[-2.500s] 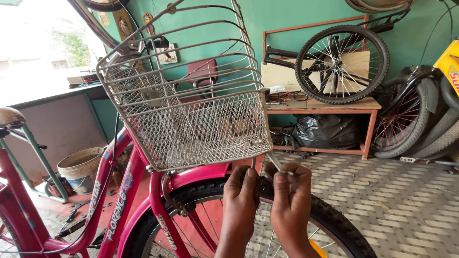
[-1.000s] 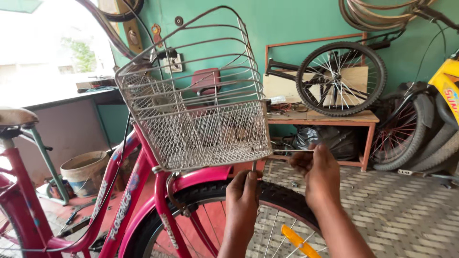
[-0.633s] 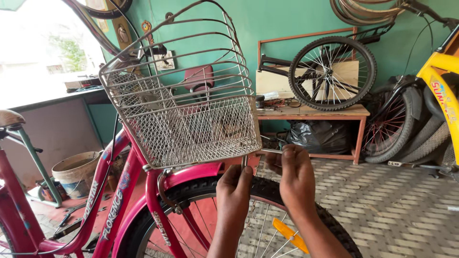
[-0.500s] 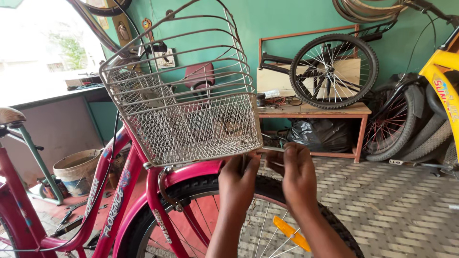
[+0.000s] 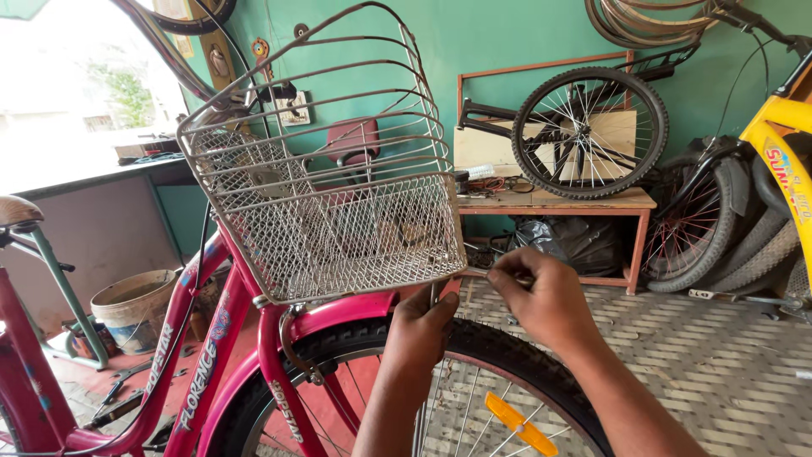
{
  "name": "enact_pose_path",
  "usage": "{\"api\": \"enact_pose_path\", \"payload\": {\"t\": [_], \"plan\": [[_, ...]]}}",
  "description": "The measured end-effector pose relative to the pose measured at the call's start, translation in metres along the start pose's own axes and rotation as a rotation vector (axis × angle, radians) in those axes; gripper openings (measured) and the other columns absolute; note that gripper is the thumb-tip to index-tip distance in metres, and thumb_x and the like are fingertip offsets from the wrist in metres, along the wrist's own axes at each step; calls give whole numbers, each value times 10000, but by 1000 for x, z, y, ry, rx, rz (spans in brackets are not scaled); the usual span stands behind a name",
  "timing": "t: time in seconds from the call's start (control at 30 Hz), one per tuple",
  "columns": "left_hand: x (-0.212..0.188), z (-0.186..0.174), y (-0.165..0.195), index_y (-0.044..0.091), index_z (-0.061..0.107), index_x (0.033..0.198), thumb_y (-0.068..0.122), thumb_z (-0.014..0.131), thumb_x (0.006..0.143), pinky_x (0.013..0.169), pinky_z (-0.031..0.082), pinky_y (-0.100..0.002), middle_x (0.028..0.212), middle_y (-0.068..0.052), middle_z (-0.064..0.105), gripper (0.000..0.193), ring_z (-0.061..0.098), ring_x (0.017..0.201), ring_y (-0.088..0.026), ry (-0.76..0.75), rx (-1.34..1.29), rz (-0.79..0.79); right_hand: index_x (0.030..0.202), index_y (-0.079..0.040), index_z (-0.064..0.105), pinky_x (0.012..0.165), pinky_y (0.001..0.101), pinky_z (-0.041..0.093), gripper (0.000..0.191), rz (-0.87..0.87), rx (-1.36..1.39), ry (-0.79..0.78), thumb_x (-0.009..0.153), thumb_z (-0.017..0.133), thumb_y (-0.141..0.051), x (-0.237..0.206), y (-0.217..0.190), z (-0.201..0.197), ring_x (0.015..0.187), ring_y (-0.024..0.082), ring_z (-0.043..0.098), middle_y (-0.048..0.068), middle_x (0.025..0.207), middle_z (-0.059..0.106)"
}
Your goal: The person uses a wrench to tighten a bolt on the front basket of a pink bicycle. They repeatedly adjust the basket's position and tighten the fastener to secure it to the handlebars.
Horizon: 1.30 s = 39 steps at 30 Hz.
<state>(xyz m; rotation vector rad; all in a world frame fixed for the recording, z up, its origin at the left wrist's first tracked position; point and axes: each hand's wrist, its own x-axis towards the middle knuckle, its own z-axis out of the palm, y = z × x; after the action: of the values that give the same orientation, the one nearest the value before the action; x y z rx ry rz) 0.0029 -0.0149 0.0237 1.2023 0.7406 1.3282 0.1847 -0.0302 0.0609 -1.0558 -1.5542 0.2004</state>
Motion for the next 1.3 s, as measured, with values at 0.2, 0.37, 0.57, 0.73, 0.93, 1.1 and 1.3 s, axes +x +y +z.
{"api": "enact_pose_path", "payload": {"t": [0.2,0.37,0.57,0.73,0.93,1.1,1.3], "plan": [[-2,3,-2,29,723,1238,194,665,947,526,319,-234,693,61,507,340,392,585,-49,22,-14,18,1068,-83,761,673,435,579,212,-280,-675,-27,897,688,-184,-2,-26,2,732,324,729,114,884,743],[2,4,-10,-16,704,1216,170,651,961,561,344,-231,737,62,518,320,407,633,-52,11,-66,64,1044,-82,755,659,453,569,226,-345,-716,-28,853,688,-181,-2,-34,1,740,328,713,101,870,722],[0,3,-9,15,698,1223,189,607,964,503,284,-242,686,70,456,325,373,581,-54,-10,-53,30,973,-97,751,659,455,553,172,-333,-657,-44,894,688,-236,7,-8,-1,755,320,703,80,837,698],[-4,4,-8,-20,688,1225,215,599,1018,537,332,-210,718,85,463,326,384,612,-22,-75,-112,65,983,-130,767,727,432,564,167,-221,-415,-93,923,659,-243,24,27,1,839,310,721,49,931,736],[-10,-2,3,81,716,1215,240,593,966,453,231,-248,606,55,404,320,310,500,-61,6,-1,-39,1083,-133,768,781,426,556,252,-39,-400,-368,943,667,-315,47,26,-18,880,283,731,85,967,742],[-4,3,-1,68,763,1131,222,633,961,490,308,-248,630,51,513,264,412,533,-50,15,17,106,958,-109,780,695,407,588,248,-241,-618,-215,919,686,-335,29,-3,-33,735,269,750,76,880,765],[7,12,-8,-39,701,794,212,689,925,545,458,-303,606,-29,629,283,532,550,-112,228,413,403,925,-97,797,593,441,570,207,-337,-650,41,869,730,-284,-3,-35,-6,660,324,719,103,807,747]]}}
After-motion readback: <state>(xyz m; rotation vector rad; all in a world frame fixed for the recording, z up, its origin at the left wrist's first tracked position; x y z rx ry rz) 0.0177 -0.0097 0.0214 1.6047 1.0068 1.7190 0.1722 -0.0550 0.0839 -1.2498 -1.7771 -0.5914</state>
